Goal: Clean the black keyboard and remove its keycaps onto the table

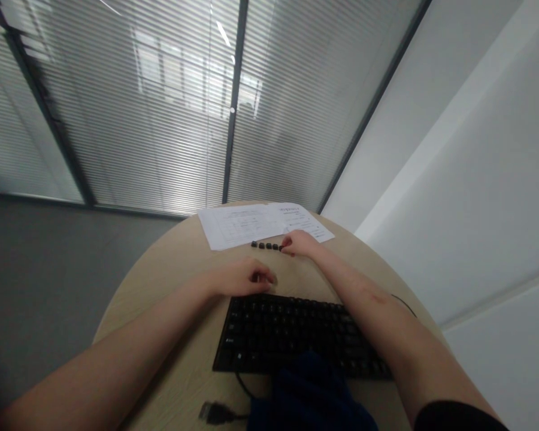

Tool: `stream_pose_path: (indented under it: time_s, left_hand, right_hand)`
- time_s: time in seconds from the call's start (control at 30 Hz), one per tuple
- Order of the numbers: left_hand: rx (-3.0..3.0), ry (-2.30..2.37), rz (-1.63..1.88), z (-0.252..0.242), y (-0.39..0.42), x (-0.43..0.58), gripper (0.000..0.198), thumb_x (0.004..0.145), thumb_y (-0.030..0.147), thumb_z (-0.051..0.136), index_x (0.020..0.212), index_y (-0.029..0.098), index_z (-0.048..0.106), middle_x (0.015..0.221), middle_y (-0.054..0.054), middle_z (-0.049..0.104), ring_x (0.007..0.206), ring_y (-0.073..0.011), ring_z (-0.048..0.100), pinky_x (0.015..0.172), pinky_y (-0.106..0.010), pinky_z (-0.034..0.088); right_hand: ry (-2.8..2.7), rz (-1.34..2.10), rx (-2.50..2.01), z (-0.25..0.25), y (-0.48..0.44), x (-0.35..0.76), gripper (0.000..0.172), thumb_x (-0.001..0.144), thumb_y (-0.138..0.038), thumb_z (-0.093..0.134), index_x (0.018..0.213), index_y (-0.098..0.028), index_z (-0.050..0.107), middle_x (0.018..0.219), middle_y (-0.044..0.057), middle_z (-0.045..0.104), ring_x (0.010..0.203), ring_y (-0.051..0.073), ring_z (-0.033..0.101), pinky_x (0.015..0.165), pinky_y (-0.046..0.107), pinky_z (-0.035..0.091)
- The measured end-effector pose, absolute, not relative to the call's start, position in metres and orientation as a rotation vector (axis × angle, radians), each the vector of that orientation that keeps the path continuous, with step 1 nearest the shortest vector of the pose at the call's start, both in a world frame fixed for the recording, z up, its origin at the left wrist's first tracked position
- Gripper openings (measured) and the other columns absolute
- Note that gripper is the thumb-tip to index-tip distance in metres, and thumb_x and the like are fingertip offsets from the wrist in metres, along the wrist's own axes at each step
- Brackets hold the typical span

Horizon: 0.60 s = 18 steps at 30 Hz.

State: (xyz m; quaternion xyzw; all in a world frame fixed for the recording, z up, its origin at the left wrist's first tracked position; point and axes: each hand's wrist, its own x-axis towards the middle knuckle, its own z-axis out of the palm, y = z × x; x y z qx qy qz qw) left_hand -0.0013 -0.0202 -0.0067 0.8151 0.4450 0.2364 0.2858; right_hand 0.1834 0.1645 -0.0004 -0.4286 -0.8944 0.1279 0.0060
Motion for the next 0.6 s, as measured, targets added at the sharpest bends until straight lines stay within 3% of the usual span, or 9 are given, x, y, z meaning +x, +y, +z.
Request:
stream_pose_path:
  time_s: [0.37, 0.5, 0.6]
  left_hand:
    - [2.185, 1.181, 0.703, -0.010, -0.020, -0.005, 0.027, 0.081, 0.035, 0.066, 0.103, 0.025, 0.077, 0.075, 0.000, 0.071, 0.063, -0.0154, 0.060, 0.059, -0.025, 0.040]
    - [2.160, 1.210, 0.709, -0.017, -0.014, -0.009, 0.023, 0.080, 0.035, 0.066, 0.097, 0.024, 0.078, 0.072, 0.000, 0.070, 0.063, -0.0150, 0.060, 0.059, -0.024, 0.040]
    - [2.136, 1.225, 0.712, -0.021, -0.010, -0.011, 0.020, 0.079, 0.032, 0.065, 0.091, 0.023, 0.078, 0.074, -0.001, 0.072, 0.065, -0.0153, 0.060, 0.059, -0.024, 0.040]
  right_hand:
    - [-2.783, 0.344, -1.367, 0.006, 0.154, 0.180, 0.017, 0.078, -0.028, 0.074, 0.092, -0.019, 0.075, 0.081, 0.002, 0.077, 0.058, 0.013, 0.068, 0.061, 0.022, 0.048]
    - [-2.723, 0.248, -1.369, 0.017, 0.139, 0.185, 0.018, 0.084, -0.034, 0.067, 0.079, -0.018, 0.075, 0.069, 0.003, 0.074, 0.059, 0.015, 0.067, 0.066, 0.025, 0.048]
    - [-2.608, 0.166, -1.357, 0.029, 0.119, 0.199, 0.026, 0.092, -0.034, 0.055, 0.085, -0.017, 0.074, 0.079, 0.006, 0.076, 0.066, 0.017, 0.069, 0.072, 0.027, 0.048]
